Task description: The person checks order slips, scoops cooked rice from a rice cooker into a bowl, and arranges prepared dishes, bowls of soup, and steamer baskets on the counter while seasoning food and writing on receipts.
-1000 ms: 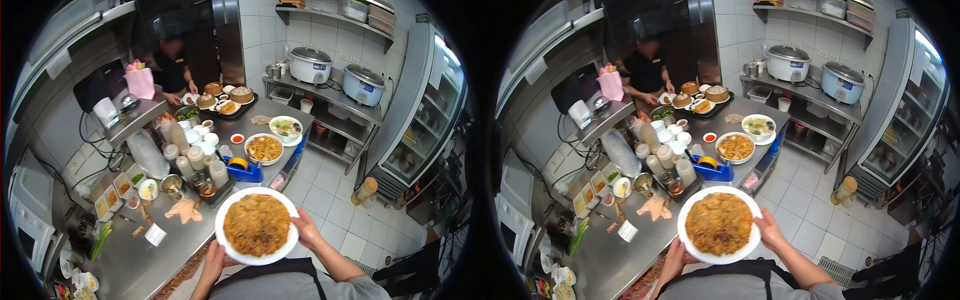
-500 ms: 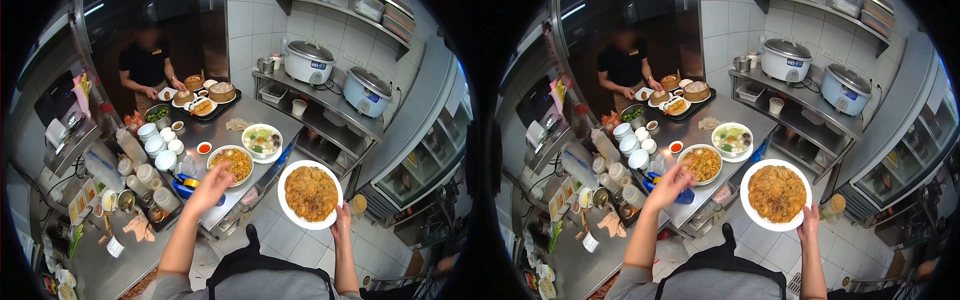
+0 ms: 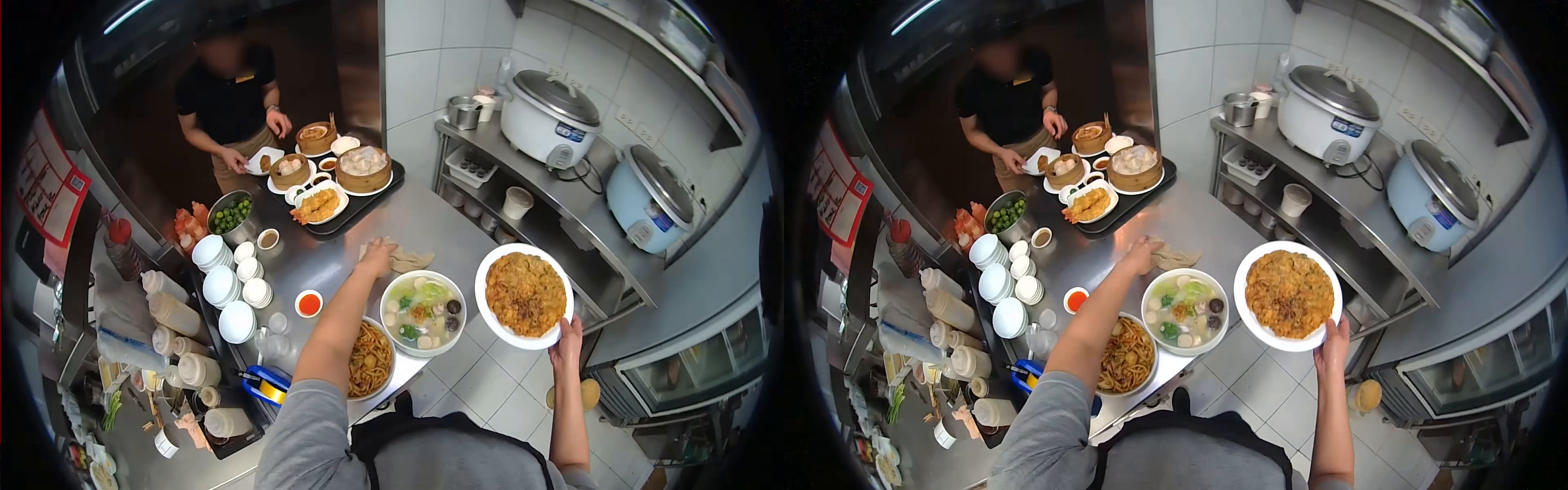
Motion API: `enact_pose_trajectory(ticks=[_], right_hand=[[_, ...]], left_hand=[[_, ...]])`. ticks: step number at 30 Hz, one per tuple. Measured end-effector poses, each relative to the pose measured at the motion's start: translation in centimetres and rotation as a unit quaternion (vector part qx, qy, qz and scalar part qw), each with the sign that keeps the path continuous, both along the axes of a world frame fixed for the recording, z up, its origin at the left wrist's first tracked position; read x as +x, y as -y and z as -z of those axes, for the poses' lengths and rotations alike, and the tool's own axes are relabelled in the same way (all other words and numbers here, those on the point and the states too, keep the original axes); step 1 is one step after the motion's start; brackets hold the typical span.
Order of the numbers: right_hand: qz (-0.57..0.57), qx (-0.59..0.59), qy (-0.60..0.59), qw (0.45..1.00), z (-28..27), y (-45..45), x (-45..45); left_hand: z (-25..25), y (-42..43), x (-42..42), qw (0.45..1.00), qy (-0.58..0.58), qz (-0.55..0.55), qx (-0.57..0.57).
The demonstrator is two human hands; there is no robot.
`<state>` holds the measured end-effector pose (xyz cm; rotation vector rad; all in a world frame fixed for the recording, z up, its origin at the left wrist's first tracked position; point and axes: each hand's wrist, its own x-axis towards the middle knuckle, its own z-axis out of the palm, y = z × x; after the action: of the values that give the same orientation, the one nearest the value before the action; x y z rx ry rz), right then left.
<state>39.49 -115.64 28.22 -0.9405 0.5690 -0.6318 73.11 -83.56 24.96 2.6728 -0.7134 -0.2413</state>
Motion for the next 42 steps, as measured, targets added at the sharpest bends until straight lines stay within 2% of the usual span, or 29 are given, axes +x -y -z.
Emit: enact_pose_trajectory(ticks=[4, 7, 8, 9, 11, 13, 14, 15, 17, 18, 20, 21, 22, 24, 25, 26, 27, 30, 31, 32, 34, 36, 37, 38, 39, 40, 42], right_hand=[[-0.048, -0.027, -0.015, 0.998, 1.6, 3.3, 9.1], [-0.101, -0.028, -0.033, 0.994, 2.3, 4.7, 16.3], [-0.116, -0.032, -0.038, 0.992, 2.6, 5.0, 18.4], [-0.142, -0.044, -0.048, 0.988, 3.6, 5.7, 21.2], [-0.186, -0.059, -0.088, 0.977, 3.9, 5.5, 24.9], [-0.264, -0.066, -0.087, 0.958, 4.7, 5.3, 28.6], [-0.301, -0.065, -0.079, 0.948, 5.2, 5.0, 30.1], [-0.316, -0.054, -0.086, 0.943, 5.6, 4.2, 32.0], [-0.338, -0.032, -0.1, 0.935, 6.1, 2.8, 34.5], [-0.354, -0.043, -0.129, 0.925, 4.3, 2.8, 33.7], [-0.397, -0.038, -0.111, 0.91, 5.0, 0.5, 35.8], [-0.4, -0.026, -0.116, 0.909, 5.1, -0.6, 36.2], [-0.401, -0.035, -0.115, 0.908, 5.5, -1.2, 36.8], [-0.399, -0.053, -0.111, 0.909, 6.2, -2.3, 37.8], [-0.392, -0.132, -0.181, 0.892, 3.8, -1.1, 35.9], [-0.389, -0.197, -0.21, 0.875, 3.3, -1.4, 36.1], [-0.381, -0.259, -0.232, 0.857, 3.3, -1.9, 36.6], [-0.499, -0.364, -0.214, 0.757, 5.9, -0.6, 34.4], [-0.531, -0.397, -0.209, 0.718, 7.0, 0.3, 32.9], [-0.56, -0.433, -0.233, 0.667, 5.8, 2.7, 29.7], [-0.666, -0.238, -0.316, 0.632, 2.2, 0.2, 23.6], [-0.678, -0.156, -0.327, 0.64, -0.2, -2.8, 18.7], [-0.656, -0.171, -0.306, 0.668, 0.3, -3.9, 17.5], [-0.634, -0.187, -0.283, 0.695, 1.8, -5.0, 16.7], [-0.612, -0.2, -0.258, 0.72, 3.0, -5.7, 16.3], [-0.609, -0.208, -0.256, 0.721, 3.7, -5.8, 16.2], [-0.603, -0.222, -0.25, 0.724, 4.2, -6.1, 16.5]], left_hand=[[2.5, 0.0, 0.4, 0.998, 0.059, -0.004, 0.022], [3.6, -0.7, 2.1, 0.99, 0.081, -0.099, -0.064], [2.7, -1.2, 1.6, 0.979, 0.097, -0.119, -0.137], [0.7, -1.6, 1.4, 0.96, 0.122, -0.144, -0.208], [-2.4, -3.0, 0.2, 0.909, 0.088, -0.251, -0.321], [-7.3, -4.7, -2.2, 0.833, 0.039, -0.287, -0.472], [-9.4, -5.5, -3.9, 0.785, 0.054, -0.264, -0.558], [-11.2, -7.4, -6.0, 0.798, 0.049, -0.297, -0.522], [-16.8, -8.2, -12.7, 0.738, 0.037, -0.326, -0.589], [-20.1, -8.6, -16.5, 0.711, 0.036, -0.365, -0.6], [-22.4, -9.0, -23.2, 0.693, 0.121, -0.388, -0.596], [-22.7, -9.7, -26.9, 0.694, 0.123, -0.42, -0.571], [-23.1, -9.1, -30.5, 0.646, 0.124, -0.47, -0.589], [-21.4, -9.9, -37.8, 0.663, 0.128, -0.505, -0.538], [-22.4, -9.8, -40.8, 0.655, 0.093, -0.531, -0.53], [-21.0, -9.3, -43.1, 0.658, 0.095, -0.539, -0.517], [-19.4, -8.5, -44.3, 0.635, 0.067, -0.552, -0.537], [-11.9, -6.4, -46.2, 0.56, -0.032, -0.603, -0.568], [-8.8, -6.0, -46.4, 0.544, -0.063, -0.588, -0.596], [-7.7, -5.4, -47.3, 0.513, -0.123, -0.578, -0.622], [-1.5, -5.4, -47.0, 0.452, -0.157, -0.583, -0.657], [0.3, -5.8, -45.0, 0.432, -0.205, -0.558, -0.678], [-0.1, -5.6, -42.8, 0.423, -0.2, -0.626, -0.625], [-2.0, -5.7, -41.0, 0.494, -0.256, -0.583, -0.593], [-1.5, -5.9, -39.4, 0.54, -0.225, -0.598, -0.547], [-1.1, -5.9, -38.2, 0.583, -0.194, -0.611, -0.5], [-1.6, -5.9, -35.9, 0.622, -0.152, -0.591, -0.49]])
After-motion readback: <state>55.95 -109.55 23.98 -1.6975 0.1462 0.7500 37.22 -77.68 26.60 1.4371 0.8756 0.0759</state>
